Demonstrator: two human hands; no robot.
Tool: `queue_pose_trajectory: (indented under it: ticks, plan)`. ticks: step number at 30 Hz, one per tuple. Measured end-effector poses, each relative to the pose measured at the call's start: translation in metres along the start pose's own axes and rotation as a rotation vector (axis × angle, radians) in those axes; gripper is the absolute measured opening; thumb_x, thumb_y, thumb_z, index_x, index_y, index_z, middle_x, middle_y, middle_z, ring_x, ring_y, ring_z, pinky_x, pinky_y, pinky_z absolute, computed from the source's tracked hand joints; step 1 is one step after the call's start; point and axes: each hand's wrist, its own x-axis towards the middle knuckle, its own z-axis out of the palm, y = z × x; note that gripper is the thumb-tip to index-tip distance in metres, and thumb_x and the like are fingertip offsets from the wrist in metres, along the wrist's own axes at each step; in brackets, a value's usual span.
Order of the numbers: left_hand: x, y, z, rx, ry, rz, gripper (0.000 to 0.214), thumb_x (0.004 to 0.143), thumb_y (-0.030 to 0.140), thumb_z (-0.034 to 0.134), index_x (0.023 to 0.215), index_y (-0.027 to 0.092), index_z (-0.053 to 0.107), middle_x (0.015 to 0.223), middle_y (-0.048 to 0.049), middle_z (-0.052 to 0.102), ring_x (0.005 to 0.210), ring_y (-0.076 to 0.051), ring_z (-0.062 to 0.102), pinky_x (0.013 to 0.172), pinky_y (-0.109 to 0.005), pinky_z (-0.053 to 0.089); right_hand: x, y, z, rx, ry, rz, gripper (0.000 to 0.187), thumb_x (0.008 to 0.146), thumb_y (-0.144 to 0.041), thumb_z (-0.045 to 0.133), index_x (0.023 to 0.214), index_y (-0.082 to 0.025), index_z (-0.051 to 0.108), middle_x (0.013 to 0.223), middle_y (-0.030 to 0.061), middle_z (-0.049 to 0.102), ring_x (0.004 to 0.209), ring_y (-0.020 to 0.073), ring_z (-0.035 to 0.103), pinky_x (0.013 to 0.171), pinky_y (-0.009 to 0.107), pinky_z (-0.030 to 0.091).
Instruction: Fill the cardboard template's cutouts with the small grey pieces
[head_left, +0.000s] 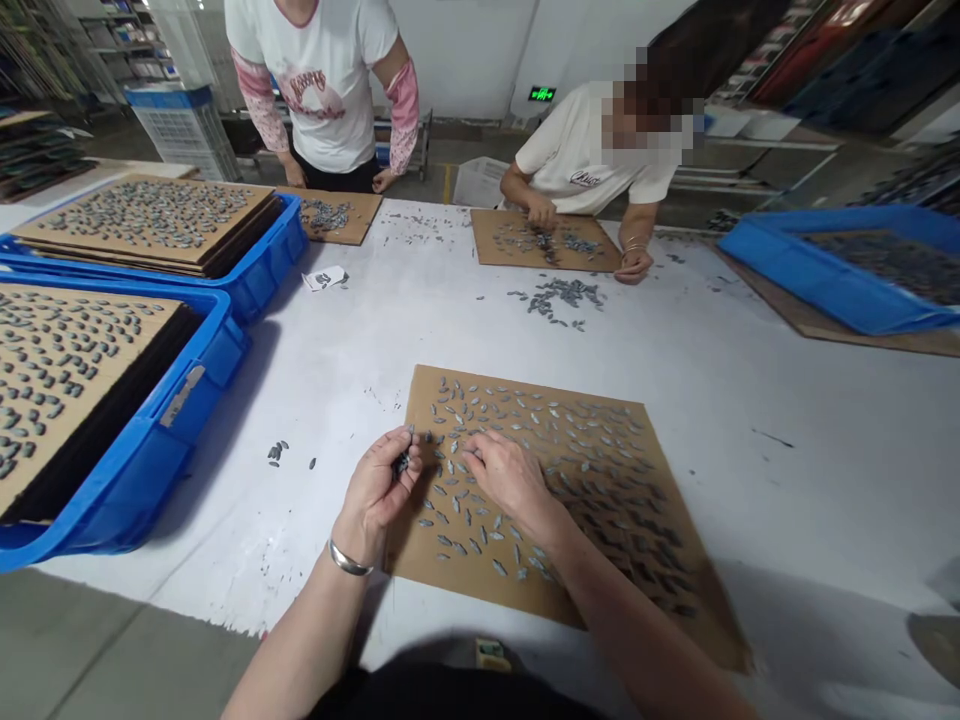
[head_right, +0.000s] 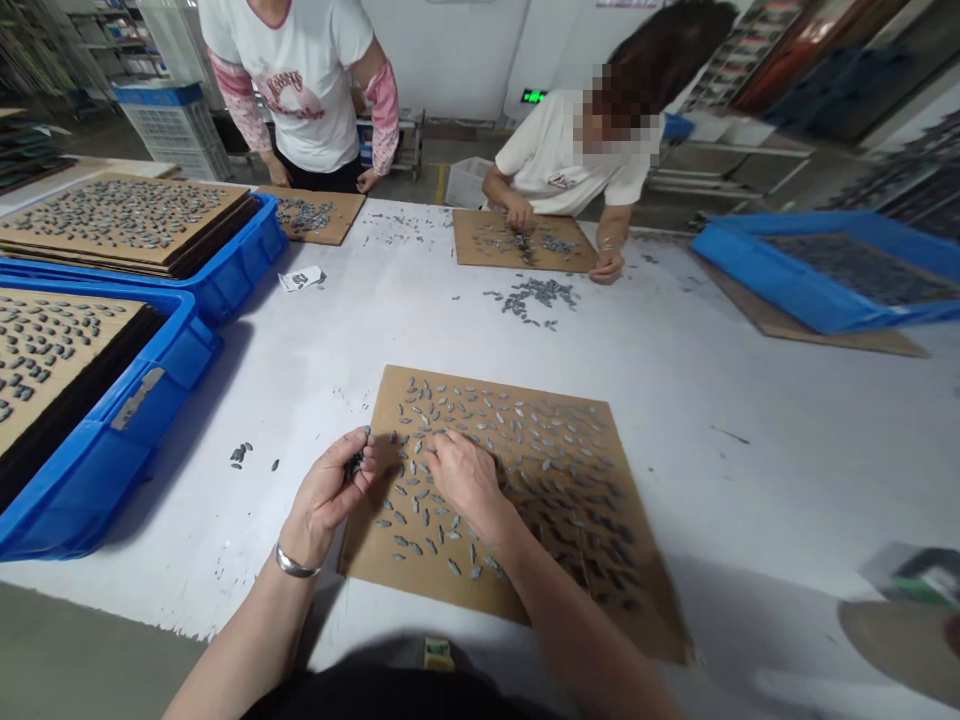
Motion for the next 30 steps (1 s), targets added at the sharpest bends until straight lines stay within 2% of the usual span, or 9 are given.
queue_pose_trajectory:
  ticks: [12, 16, 19, 21, 24, 27, 30]
  plan:
    - [0.0, -0.002, 0.001, 0.057, -0.011, -0.002, 0.012, 0.08, 0.0, 0.074, 0.082, 0.01, 0.069, 0.074, -0.004, 0.068, 0.062, -0.008, 0.062, 0.056, -0.015, 0.052, 0.0, 0.003, 0.006, 0.078, 0.053, -0.024, 0.012, 0.095, -0.024, 0.06, 0.092, -0.023, 0.071, 0.097, 0.0053, 0.074, 0.085, 0.0199, 0.068, 0.069, 0.027, 0.044]
    - [-0.002, -0.008, 0.001, 0.181, -0.046, 0.012, 0.017, 0.072, 0.006, 0.083, 0.08, 0.012, 0.069, 0.069, -0.0018, 0.066, 0.056, -0.007, 0.057, 0.049, -0.015, 0.044, -0.009, 0.002, -0.012, 0.333, 0.165, -0.073, 0.013, 0.092, -0.028, 0.061, 0.092, -0.023, 0.073, 0.089, 0.0046, 0.075, 0.082, 0.0203, 0.069, 0.073, 0.029, 0.05]
    - [-0.006, -0.015, 0.002, 0.323, -0.128, 0.003, 0.023, 0.066, 0.015, 0.089, 0.079, 0.012, 0.07, 0.063, 0.0007, 0.063, 0.048, -0.004, 0.05, 0.042, -0.014, 0.034, -0.021, -0.009, -0.03, 0.589, 0.135, -0.194, 0.018, 0.092, -0.031, 0.06, 0.101, -0.023, 0.073, 0.085, 0.0025, 0.075, 0.074, 0.0179, 0.069, 0.069, 0.027, 0.053]
    - [-0.009, -0.02, 0.004, 0.403, -0.176, -0.026, 0.026, 0.065, 0.022, 0.091, 0.079, 0.013, 0.07, 0.06, 0.002, 0.061, 0.044, -0.003, 0.045, 0.041, -0.014, 0.029, -0.027, -0.017, -0.037, 0.648, 0.132, -0.243, 0.017, 0.093, -0.03, 0.058, 0.098, -0.024, 0.072, 0.085, 0.0022, 0.076, 0.076, 0.0178, 0.07, 0.071, 0.027, 0.054]
    - [-0.012, -0.022, 0.005, 0.466, -0.193, -0.055, 0.031, 0.065, 0.028, 0.092, 0.078, 0.015, 0.068, 0.055, 0.0044, 0.057, 0.04, -0.003, 0.041, 0.04, -0.015, 0.024, -0.032, -0.022, -0.035, 0.676, 0.179, -0.188, 0.015, 0.092, -0.027, 0.056, 0.094, -0.023, 0.071, 0.085, 0.0031, 0.076, 0.08, 0.0189, 0.072, 0.074, 0.029, 0.056]
    - [-0.014, -0.022, 0.006, 0.501, -0.203, -0.051, 0.035, 0.061, 0.028, 0.095, 0.076, 0.015, 0.067, 0.054, 0.0044, 0.056, 0.041, -0.003, 0.041, 0.039, -0.016, 0.023, -0.033, -0.018, -0.029, 0.735, 0.151, -0.125, 0.017, 0.09, -0.028, 0.057, 0.101, -0.022, 0.07, 0.086, 0.0036, 0.077, 0.077, 0.0193, 0.072, 0.072, 0.029, 0.056]
    - [-0.013, -0.022, 0.006, 0.504, -0.219, -0.073, 0.033, 0.063, 0.027, 0.094, 0.078, 0.014, 0.068, 0.056, 0.0039, 0.056, 0.041, -0.003, 0.04, 0.039, -0.015, 0.022, -0.035, -0.012, -0.028, 0.697, 0.158, -0.121, 0.015, 0.091, -0.03, 0.056, 0.094, -0.023, 0.069, 0.083, 0.0032, 0.075, 0.073, 0.0189, 0.069, 0.068, 0.028, 0.054]
